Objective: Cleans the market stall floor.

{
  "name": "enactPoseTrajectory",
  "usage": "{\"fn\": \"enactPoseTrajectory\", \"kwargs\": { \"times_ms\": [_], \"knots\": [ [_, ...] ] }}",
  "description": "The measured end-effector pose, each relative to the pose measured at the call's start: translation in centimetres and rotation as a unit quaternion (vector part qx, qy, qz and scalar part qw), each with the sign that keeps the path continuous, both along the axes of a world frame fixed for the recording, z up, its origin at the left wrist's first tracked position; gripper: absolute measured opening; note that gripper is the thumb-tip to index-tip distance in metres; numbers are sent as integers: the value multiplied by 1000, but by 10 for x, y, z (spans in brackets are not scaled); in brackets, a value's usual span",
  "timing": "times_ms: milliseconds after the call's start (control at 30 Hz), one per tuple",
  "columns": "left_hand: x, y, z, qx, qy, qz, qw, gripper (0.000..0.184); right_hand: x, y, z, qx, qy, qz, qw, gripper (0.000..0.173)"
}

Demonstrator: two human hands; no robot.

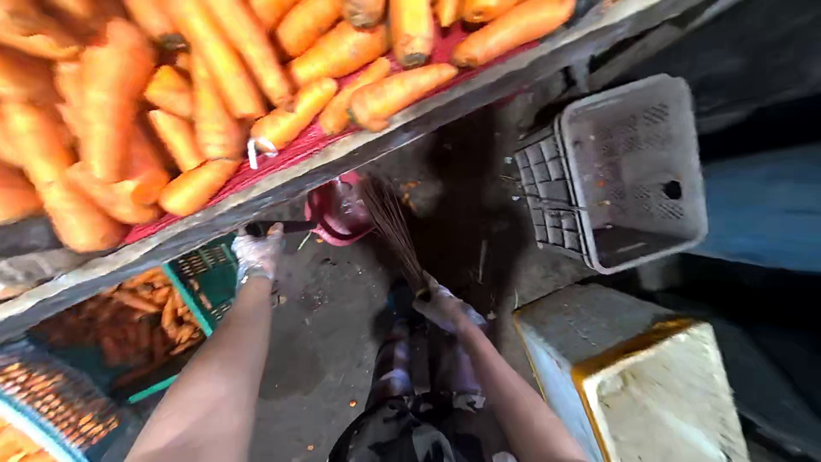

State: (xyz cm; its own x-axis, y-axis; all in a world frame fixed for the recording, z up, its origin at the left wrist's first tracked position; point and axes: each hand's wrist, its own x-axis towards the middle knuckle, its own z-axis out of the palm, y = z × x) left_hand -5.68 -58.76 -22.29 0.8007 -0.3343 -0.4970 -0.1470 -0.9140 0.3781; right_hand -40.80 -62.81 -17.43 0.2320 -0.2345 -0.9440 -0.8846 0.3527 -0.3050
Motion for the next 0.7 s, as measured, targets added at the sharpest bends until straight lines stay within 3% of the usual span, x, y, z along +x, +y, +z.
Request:
{"fn": "enactPoseTrajectory", "kwargs": {
  "times_ms": [100, 233, 300, 400, 533, 600, 700],
  "knots": [
    [4, -1, 2, -24, -2, -1, 1000, 58, -77, -7, 11, -91, -8, -91, 992, 86],
    [6, 4, 8, -37, -12, -58, 998, 54, -134, -55, -54, -172, 137, -230, 948, 83],
    [7, 4, 13, -31, -15, -70, 997, 55, -128, -62, -72, -139, 168, -235, 947, 83],
    [4, 6, 12, -55, -11, -95, 994, 50, -113, -31, -47, -53, 117, -176, 976, 86],
    [-5, 6, 16, -57, 6, -113, 992, 46, -165, 24, -4, -73, 42, -272, 958, 85],
    [-10, 7, 13, -60, 8, -125, 990, 46, -176, 26, -7, -92, 91, -312, 941, 81],
    [-26, 2, 14, -45, 18, -121, 992, 44, -150, 18, -36, -92, 165, -338, 922, 80]
  ]
}}
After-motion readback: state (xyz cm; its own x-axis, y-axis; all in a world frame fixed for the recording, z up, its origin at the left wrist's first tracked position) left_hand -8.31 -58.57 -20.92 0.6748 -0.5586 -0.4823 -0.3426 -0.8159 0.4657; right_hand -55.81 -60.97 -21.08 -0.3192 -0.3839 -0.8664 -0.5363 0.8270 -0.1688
